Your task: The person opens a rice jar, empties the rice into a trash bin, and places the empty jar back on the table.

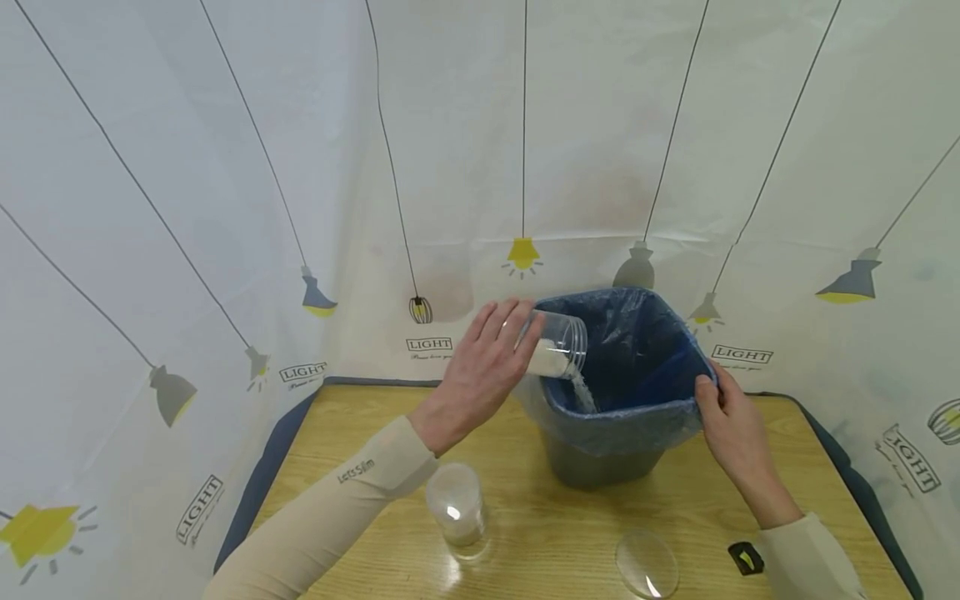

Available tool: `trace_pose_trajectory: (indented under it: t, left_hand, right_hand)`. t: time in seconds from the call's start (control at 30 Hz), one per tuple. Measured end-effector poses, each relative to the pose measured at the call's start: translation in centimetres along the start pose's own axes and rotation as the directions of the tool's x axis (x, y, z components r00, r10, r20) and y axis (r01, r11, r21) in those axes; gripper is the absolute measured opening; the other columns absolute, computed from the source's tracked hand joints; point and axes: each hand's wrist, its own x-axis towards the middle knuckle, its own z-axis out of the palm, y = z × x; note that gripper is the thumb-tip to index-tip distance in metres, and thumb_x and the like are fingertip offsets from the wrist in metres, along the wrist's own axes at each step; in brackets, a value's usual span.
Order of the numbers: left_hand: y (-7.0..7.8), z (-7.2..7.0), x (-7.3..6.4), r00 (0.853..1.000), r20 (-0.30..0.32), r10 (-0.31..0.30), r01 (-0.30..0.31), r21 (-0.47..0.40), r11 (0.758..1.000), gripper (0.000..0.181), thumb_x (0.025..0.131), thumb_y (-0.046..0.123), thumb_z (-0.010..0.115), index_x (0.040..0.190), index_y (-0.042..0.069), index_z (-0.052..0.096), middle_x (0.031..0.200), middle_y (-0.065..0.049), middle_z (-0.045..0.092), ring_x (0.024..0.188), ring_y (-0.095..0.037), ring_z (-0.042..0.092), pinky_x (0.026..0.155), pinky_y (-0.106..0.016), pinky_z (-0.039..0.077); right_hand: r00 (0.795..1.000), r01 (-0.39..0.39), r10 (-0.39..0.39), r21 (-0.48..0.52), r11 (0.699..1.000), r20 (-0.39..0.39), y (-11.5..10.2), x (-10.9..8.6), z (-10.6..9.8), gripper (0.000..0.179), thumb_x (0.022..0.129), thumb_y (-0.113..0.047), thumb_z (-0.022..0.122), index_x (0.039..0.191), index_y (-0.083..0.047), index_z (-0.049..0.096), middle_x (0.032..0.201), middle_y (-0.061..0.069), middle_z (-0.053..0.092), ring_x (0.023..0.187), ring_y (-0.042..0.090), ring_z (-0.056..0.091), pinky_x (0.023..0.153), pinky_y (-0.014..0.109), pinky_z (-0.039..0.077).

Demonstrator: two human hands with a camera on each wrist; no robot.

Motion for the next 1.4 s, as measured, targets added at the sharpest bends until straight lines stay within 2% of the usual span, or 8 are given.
trace_pose_trajectory:
  t: [0.17, 0.27, 0.37, 0.43, 0.63, 0.87, 1.27, 1.4]
  left_hand:
    - [-0.17, 0.17, 0.08, 0.999, -0.031, -0.008, 0.008, -0.001, 1.0, 0.056, 0.094, -0.003, 0.057, 0.149, 0.003, 0.049, 0.144, -0.016, 0.054, 0.134, -0.034, 0.048, 0.118, -0.046, 0.033]
    - [-0.22, 0.19, 0.27, 0.999, -0.042, -0.003, 0.003, 0.004, 1.0, 0.058, 0.093, -0.004, 0.057, 0.15, 0.002, 0.048, 0.144, -0.016, 0.054, 0.134, -0.034, 0.048, 0.12, -0.047, 0.031]
    - [-0.2, 0.21, 0.47, 0.999, -0.048, 0.01, -0.01, 0.007, 1.0, 0.059, 0.092, -0.006, 0.058, 0.151, 0.001, 0.048, 0.144, -0.016, 0.054, 0.136, -0.033, 0.048, 0.122, -0.046, 0.029]
    - [-0.15, 0.18, 0.59, 0.999, -0.045, 0.018, -0.018, 0.003, 1.0, 0.059, 0.093, -0.007, 0.058, 0.151, 0.001, 0.048, 0.145, -0.016, 0.053, 0.137, -0.033, 0.047, 0.123, -0.046, 0.027]
    - [0.05, 0.07, 0.8, 0.999, -0.036, 0.032, -0.031, 0.013, 0.999, 0.059, 0.092, -0.008, 0.06, 0.149, 0.002, 0.049, 0.147, -0.016, 0.052, 0.138, -0.033, 0.046, 0.123, -0.046, 0.026]
    - [0.04, 0.21, 0.62, 0.999, -0.004, 0.035, -0.035, 0.006, 0.999, 0.07, 0.084, -0.008, 0.068, 0.151, 0.002, 0.048, 0.149, -0.018, 0.05, 0.141, -0.034, 0.043, 0.125, -0.047, 0.022]
    - [0.19, 0.3, 0.49, 0.998, 0.009, 0.061, -0.061, -0.012, 0.998, 0.063, 0.09, -0.005, 0.069, 0.149, 0.004, 0.049, 0.149, -0.018, 0.05, 0.142, -0.034, 0.042, 0.124, -0.048, 0.023]
    - [0.21, 0.33, 0.43, 0.998, 0.009, 0.066, -0.065, -0.013, 0.998, 0.063, 0.091, -0.004, 0.069, 0.15, 0.004, 0.049, 0.15, -0.018, 0.049, 0.143, -0.034, 0.041, 0.125, -0.048, 0.022]
  right_hand:
    - [1.0, 0.002, -0.002, -0.005, 1.0, -0.006, 0.04, -0.03, -0.01, 0.059, 0.113, -0.035, 0.033, 0.157, 0.004, 0.035, 0.127, 0.034, 0.062, 0.104, 0.039, 0.06, 0.076, 0.03, 0.044]
    - [1.0, -0.002, 0.002, 0.008, 1.0, -0.001, 0.01, -0.04, 0.01, 0.06, 0.113, -0.035, 0.033, 0.158, 0.005, 0.034, 0.133, 0.036, 0.058, 0.111, 0.045, 0.06, 0.083, 0.044, 0.049]
    - [1.0, -0.008, 0.008, 0.024, 1.0, 0.004, -0.04, -0.08, 0.05, 0.061, 0.113, -0.035, 0.032, 0.158, 0.005, 0.033, 0.139, 0.039, 0.053, 0.12, 0.05, 0.056, 0.09, 0.061, 0.046]
    - [1.0, -0.011, 0.01, 0.03, 0.999, 0.005, -0.06, -0.11, 0.08, 0.061, 0.113, -0.036, 0.032, 0.158, 0.005, 0.032, 0.139, 0.039, 0.052, 0.12, 0.051, 0.055, 0.092, 0.065, 0.045]
    - [1.0, -0.004, 0.004, 0.027, 1.0, 0.001, 0.02, -0.15, 0.11, 0.061, 0.113, -0.035, 0.032, 0.158, 0.005, 0.033, 0.139, 0.04, 0.052, 0.119, 0.052, 0.056, 0.091, 0.064, 0.045]
    - [1.0, -0.015, 0.015, 0.031, 0.999, 0.001, 0.06, -0.08, 0.14, 0.06, 0.113, -0.035, 0.033, 0.158, 0.005, 0.032, 0.14, 0.04, 0.051, 0.121, 0.053, 0.055, 0.093, 0.065, 0.044]
    - [0.999, -0.031, 0.03, 0.037, 0.999, 0.012, 0.02, -0.05, 0.08, 0.061, 0.113, -0.035, 0.032, 0.158, 0.005, 0.031, 0.141, 0.041, 0.05, 0.123, 0.054, 0.053, 0.095, 0.065, 0.044]
    - [1.0, -0.03, 0.03, 0.03, 0.999, 0.0, -0.01, -0.07, 0.11, 0.06, 0.113, -0.035, 0.032, 0.158, 0.005, 0.032, 0.137, 0.04, 0.053, 0.118, 0.051, 0.056, 0.092, 0.064, 0.045]
